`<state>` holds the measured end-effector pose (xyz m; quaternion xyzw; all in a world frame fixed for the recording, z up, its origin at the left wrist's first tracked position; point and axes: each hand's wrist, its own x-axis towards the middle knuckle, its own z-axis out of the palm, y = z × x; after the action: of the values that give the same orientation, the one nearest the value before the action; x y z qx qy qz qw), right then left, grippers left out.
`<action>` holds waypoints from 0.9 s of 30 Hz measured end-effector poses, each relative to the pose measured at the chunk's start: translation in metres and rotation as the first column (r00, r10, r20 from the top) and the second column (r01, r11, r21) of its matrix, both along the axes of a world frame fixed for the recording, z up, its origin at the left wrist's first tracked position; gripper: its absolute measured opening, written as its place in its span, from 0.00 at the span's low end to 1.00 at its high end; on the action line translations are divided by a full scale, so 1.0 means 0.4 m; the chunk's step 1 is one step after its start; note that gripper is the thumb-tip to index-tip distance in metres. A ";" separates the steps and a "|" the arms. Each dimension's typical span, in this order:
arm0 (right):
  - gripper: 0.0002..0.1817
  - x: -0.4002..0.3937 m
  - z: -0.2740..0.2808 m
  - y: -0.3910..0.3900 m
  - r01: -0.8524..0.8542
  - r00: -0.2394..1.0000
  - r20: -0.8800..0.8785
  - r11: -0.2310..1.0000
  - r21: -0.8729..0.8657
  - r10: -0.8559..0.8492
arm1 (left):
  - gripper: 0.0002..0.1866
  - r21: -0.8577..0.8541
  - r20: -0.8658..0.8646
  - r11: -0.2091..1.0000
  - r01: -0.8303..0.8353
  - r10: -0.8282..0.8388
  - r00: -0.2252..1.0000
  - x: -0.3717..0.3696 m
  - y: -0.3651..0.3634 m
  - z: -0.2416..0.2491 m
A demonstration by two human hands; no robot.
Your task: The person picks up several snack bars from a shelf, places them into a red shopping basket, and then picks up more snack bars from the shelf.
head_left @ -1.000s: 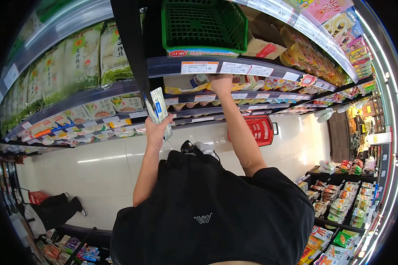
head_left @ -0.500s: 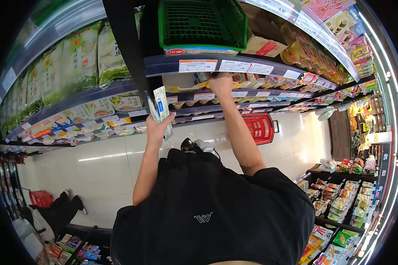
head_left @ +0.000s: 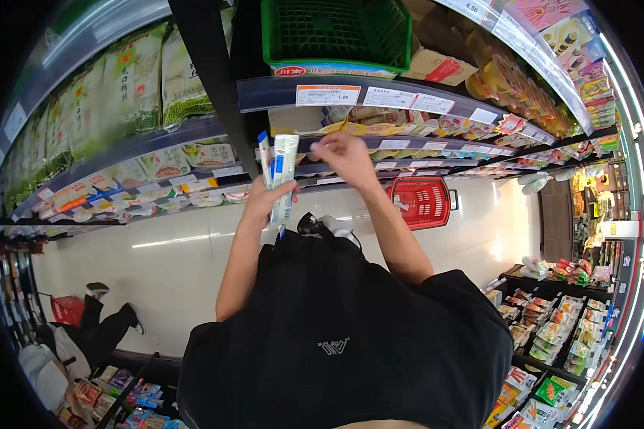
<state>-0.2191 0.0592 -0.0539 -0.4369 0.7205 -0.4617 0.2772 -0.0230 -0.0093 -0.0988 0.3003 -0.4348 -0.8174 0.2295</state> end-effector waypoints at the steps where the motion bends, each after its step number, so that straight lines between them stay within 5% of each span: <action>1: 0.15 0.045 0.052 0.008 -0.073 0.982 0.181 0.993 0.090 0.055 | 0.11 0.061 -0.016 0.995 0.080 -0.079 0.997 -0.004 0.000 0.003; 3: 0.14 0.085 0.012 0.006 -0.136 0.894 0.428 0.991 -0.018 0.131 | 0.12 0.035 0.014 0.991 0.127 -0.127 0.992 -0.014 0.009 0.003; 7: 0.14 0.073 0.017 0.014 -0.118 0.901 0.422 0.993 0.024 0.097 | 0.16 0.021 -0.053 0.982 0.186 -0.185 0.981 -0.017 0.023 -0.005; 9: 0.11 0.043 -0.012 0.012 0.030 0.773 0.627 0.981 -0.192 0.099 | 0.21 0.085 -0.153 0.970 0.229 -0.214 0.965 -0.009 0.030 -0.003; 12: 0.09 0.011 -0.039 0.027 0.083 0.725 0.682 0.970 -0.229 0.099 | 0.22 0.095 -0.211 0.966 0.241 -0.217 0.953 -0.008 0.039 0.010; 14: 0.08 -0.002 -0.065 0.041 0.111 0.540 0.809 0.934 -0.341 0.231 | 0.21 0.116 -0.247 0.960 0.256 -0.222 0.943 -0.006 0.036 0.014; 17: 0.07 -0.009 -0.076 0.061 0.136 0.509 0.808 0.900 -0.414 0.295 | 0.16 0.149 -0.268 0.937 0.317 -0.270 0.925 -0.008 0.024 0.022; 18: 0.14 -0.010 -0.067 0.063 0.059 0.462 0.778 0.860 -0.507 0.427 | 0.16 0.082 -0.189 0.963 0.255 -0.236 0.953 -0.014 0.028 0.029; 22: 0.26 0.006 -0.032 0.111 0.123 0.366 0.845 0.880 -0.459 0.390 | 0.20 -0.227 0.154 0.961 0.157 -0.123 0.980 -0.045 0.037 0.086; 24: 0.25 0.015 -0.038 0.135 0.084 0.454 0.828 0.910 -0.406 0.328 | 0.24 -0.530 0.280 0.825 0.198 -0.050 0.959 -0.067 0.040 0.122; 25: 0.23 0.019 -0.045 0.142 0.033 0.529 0.805 0.941 -0.337 0.269 | 0.24 -0.533 0.285 0.818 0.217 -0.068 0.956 -0.080 0.046 0.137; 27: 0.17 0.008 -0.072 0.157 0.078 0.567 0.810 0.968 -0.238 0.153 | 0.20 -0.784 0.274 0.592 0.186 0.063 0.960 -0.111 0.064 0.167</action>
<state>-0.2157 0.1221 -0.0827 -0.2182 0.4356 -0.6913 0.5337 -0.0672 0.0163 -0.0318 0.2588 -0.7935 -0.4913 0.2491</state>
